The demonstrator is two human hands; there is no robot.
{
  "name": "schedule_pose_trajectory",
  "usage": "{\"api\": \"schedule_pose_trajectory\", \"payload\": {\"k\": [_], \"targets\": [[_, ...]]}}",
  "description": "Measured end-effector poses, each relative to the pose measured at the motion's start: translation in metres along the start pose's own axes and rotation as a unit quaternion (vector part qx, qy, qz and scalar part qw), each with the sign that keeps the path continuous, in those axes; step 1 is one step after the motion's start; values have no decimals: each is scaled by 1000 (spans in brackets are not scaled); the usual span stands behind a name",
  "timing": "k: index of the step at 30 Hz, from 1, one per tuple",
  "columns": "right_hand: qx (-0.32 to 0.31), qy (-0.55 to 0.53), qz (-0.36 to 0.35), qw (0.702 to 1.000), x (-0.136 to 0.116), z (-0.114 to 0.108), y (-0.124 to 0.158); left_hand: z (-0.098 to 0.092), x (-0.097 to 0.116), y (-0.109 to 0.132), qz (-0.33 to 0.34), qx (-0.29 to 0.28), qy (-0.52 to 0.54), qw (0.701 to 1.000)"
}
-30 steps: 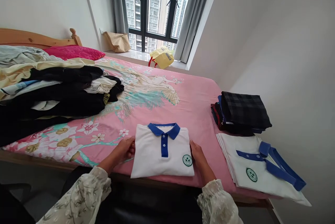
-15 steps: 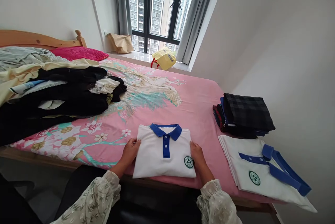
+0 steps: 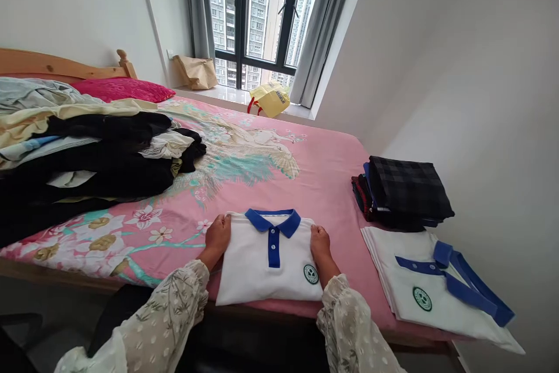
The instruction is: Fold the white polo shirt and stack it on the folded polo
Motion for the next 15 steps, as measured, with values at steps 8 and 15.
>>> {"api": "schedule_pose_trajectory", "payload": {"k": [8, 15], "targets": [[10, 12, 5, 1000, 2, -1, -6, -2, -5, -15, 1, -6, -11, 1000], [-5, 8, 0, 1000, 2, -4, -9, 3, 1, -17, 7, -39, -7, 999]]}}
Point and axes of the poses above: each hand's wrist, its own y-axis away from the middle knuckle, its own z-axis out of the palm, x = y × z, the point moved 5 cm from there along -y, towards the middle knuckle, and after that the axes turned 4 degrees about z, right-handed, at the moved point
